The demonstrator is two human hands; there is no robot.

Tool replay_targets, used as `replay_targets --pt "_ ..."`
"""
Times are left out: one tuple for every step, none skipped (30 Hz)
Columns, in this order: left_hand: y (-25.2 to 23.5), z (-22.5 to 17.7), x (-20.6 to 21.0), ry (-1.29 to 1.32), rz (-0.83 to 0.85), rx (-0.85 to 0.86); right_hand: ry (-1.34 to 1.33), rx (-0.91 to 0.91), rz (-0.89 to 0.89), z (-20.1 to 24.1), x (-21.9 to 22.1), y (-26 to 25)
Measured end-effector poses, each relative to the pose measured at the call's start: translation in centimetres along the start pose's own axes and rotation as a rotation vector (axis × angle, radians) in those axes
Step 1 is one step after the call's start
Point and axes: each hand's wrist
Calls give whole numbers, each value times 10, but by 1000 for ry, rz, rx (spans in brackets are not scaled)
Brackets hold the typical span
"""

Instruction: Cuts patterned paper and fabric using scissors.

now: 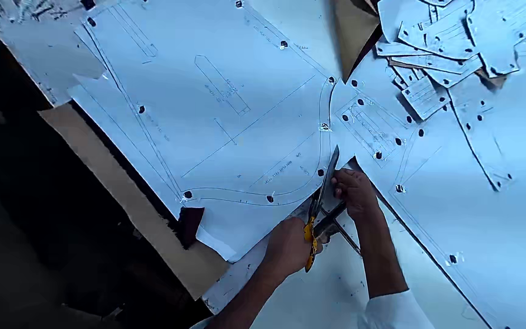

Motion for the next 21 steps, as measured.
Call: replay_targets --pt "0 -3 0 -3 -1 0 -1 8 0 1 0 0" --pt "-1 -5 0 -5 -4 -2 -6 16 5 1 -1 0" --pt "-1 -7 1 -7 -12 1 -11 20 11 2 -1 0" --pt "-1 -8 2 -7 -21 5 -16 20 12 2 -1 0" --pt "-1 -9 2 -6 -23 4 -19 23 16 2 -2 0" --pt "-2 -8 3 -2 -26 5 -24 25 18 2 -2 0" --pt "-3 -7 4 -3 -33 6 -27 27 14 2 -1 0" --pt "-3 -7 4 -4 -37 5 -26 29 15 2 -1 0" --pt "-4 -7 4 -2 -39 9 -22 27 20 2 -1 -1" --pt "-5 -6 4 0 -46 15 -21 23 20 2 -2 -1" --pt "-6 -6 5 3 -48 15 -17 21 22 1 -2 -1" --pt "-7 -6 5 4 -54 16 -9 15 22 1 -2 -1" --pt "-8 -6 6 5 -64 18 6 10 16 1 -1 -1" --pt "-8 -6 6 2 -71 15 13 9 13 1 0 -1" --pt "-7 -6 6 6 -72 13 16 11 17 1 0 -1" --pt "-8 -5 6 14 -76 15 8 13 16 1 0 -1" --pt "-9 -3 7 28 -79 19 0 14 18 1 0 -2" --pt "-10 -2 8 39 -78 20 -2 19 24 1 -1 -3" --pt "-11 -1 9 45 -83 20 -5 29 25 2 -2 -4" --pt "-11 -1 9 44 -83 21 -11 36 26 3 -3 -5" --pt "-10 -2 9 38 -83 23 -19 35 21 6 -3 -7"
Point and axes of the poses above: each hand's wrist, its own y-axis away from the middle knuckle, its own x-axis out of the palm, z = x × y, and after that the axes turned 2 degrees about -x, right-handed
